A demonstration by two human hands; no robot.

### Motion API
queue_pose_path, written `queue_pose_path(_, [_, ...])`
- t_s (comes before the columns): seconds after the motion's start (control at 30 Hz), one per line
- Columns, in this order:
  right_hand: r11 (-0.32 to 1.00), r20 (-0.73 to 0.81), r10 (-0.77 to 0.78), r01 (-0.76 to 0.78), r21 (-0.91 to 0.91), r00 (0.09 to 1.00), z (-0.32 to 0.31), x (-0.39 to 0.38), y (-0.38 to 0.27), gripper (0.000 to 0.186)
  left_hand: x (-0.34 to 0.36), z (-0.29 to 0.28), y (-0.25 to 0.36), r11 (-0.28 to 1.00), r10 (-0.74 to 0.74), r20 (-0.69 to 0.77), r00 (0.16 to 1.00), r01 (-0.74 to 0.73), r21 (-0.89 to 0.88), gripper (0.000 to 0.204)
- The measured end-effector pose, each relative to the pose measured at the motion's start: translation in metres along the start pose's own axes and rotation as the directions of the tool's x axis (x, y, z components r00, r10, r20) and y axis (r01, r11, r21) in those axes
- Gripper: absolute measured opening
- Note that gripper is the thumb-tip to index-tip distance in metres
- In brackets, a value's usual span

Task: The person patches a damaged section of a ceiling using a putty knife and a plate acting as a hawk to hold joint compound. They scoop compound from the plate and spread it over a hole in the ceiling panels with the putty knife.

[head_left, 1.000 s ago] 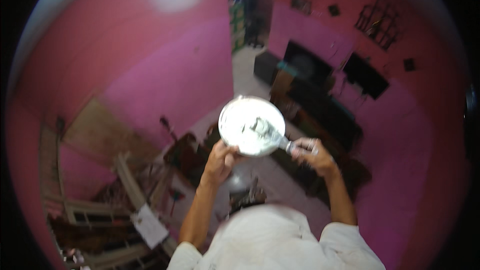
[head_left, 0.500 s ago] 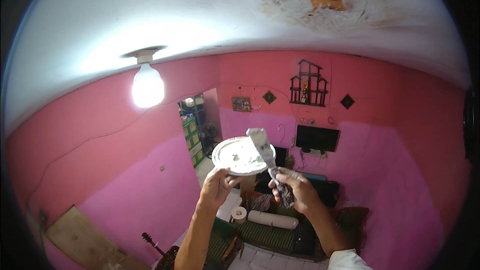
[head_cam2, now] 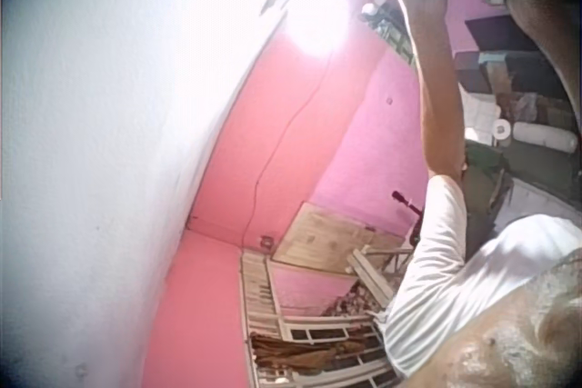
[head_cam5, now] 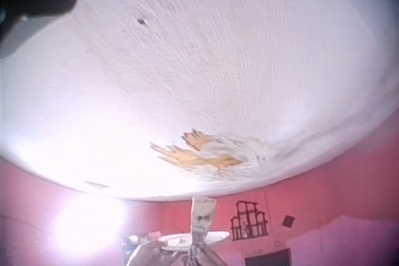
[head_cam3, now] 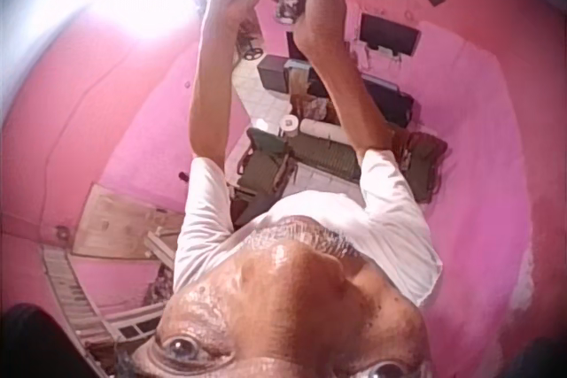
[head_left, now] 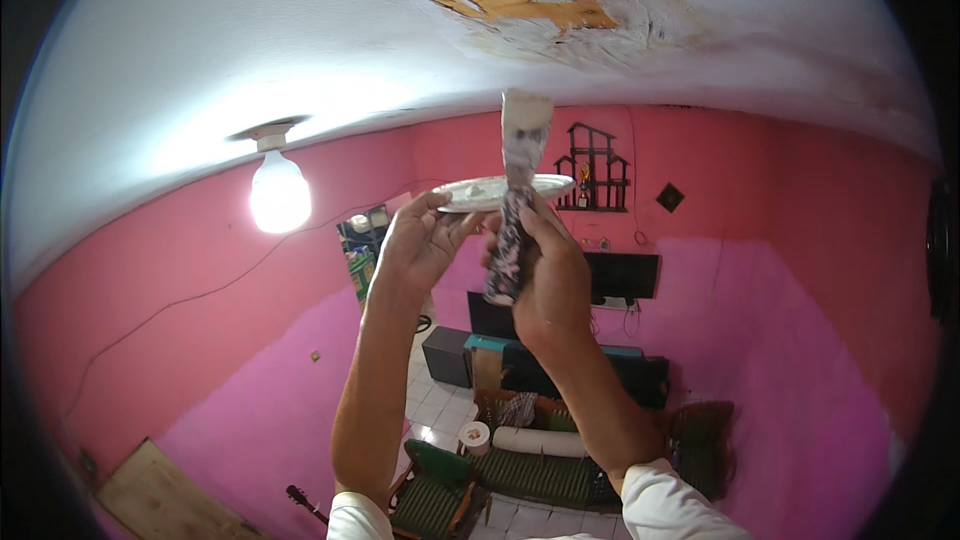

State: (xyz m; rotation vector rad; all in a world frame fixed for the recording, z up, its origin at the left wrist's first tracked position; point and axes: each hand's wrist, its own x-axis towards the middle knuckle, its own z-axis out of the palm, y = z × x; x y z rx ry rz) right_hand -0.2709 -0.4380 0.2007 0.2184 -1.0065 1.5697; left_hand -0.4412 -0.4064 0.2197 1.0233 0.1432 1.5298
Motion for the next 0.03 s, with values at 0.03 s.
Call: queue_pose_path(0.03, [0.999,0.019,-0.035,0.035,-0.006,0.999,0.0055,0.0045,-0.0010,0.036,0.0080,-0.0004,0.0044,0.998,-0.062,0.048,0.997,0.063,-0.022,0.035])
